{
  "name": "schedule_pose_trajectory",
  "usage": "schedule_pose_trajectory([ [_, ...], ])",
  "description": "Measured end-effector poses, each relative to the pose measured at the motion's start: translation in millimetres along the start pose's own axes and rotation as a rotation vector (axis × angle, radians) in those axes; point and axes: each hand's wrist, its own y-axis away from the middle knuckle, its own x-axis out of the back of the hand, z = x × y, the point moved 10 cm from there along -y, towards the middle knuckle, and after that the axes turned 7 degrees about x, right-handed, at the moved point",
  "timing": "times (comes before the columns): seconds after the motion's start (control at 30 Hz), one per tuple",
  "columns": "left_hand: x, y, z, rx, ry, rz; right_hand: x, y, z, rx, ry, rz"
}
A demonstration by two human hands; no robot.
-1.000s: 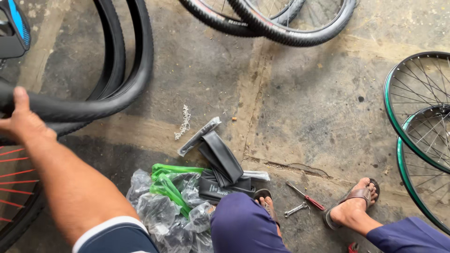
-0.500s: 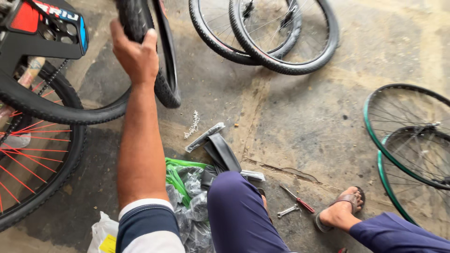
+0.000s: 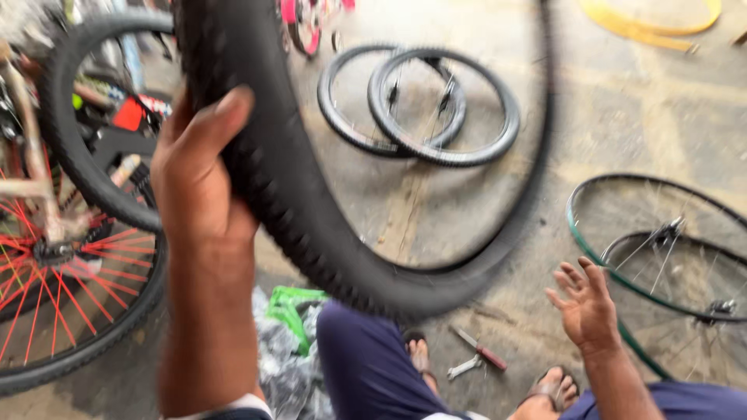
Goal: The person sits on the workshop floor and replaces the inner tube of a bicycle wheel. They pry the tire off the rim with a tire lever, pull out the old inner tube, insert a new inner tube into the tire, and work the tire bead back onto the rim around the wheel.
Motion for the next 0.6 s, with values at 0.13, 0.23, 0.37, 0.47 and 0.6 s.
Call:
schedule_pose_trajectory([
  [0.13, -16.1, 9.9, -83.2, 0.153, 0.191, -0.030, 89.1, -5.0, -110.5, 0.312, -0.247, 0.207],
  [0.23, -53.3, 22.3, -217.0, 0.358, 0.557, -0.251, 119.1, 21.9, -216.5, 0.548, -0.221, 0.216],
  [0.37, -68.6, 81.5, -412.3, 0.570, 0.092, 0.065, 71.5, 37.4, -289.6, 0.765, -0.050, 0.148],
  [0.47, -108.5, 187.1, -546.2, 1.154, 0.160, 0.059, 27.3, 54.6, -329.1, 0.849, 0.288, 0.073],
  [0.6, -81.0, 293.2, -611.1, 1.548, 0.022, 0.018, -59.5, 47.3, -310.2, 0.775, 0.952, -0.192],
])
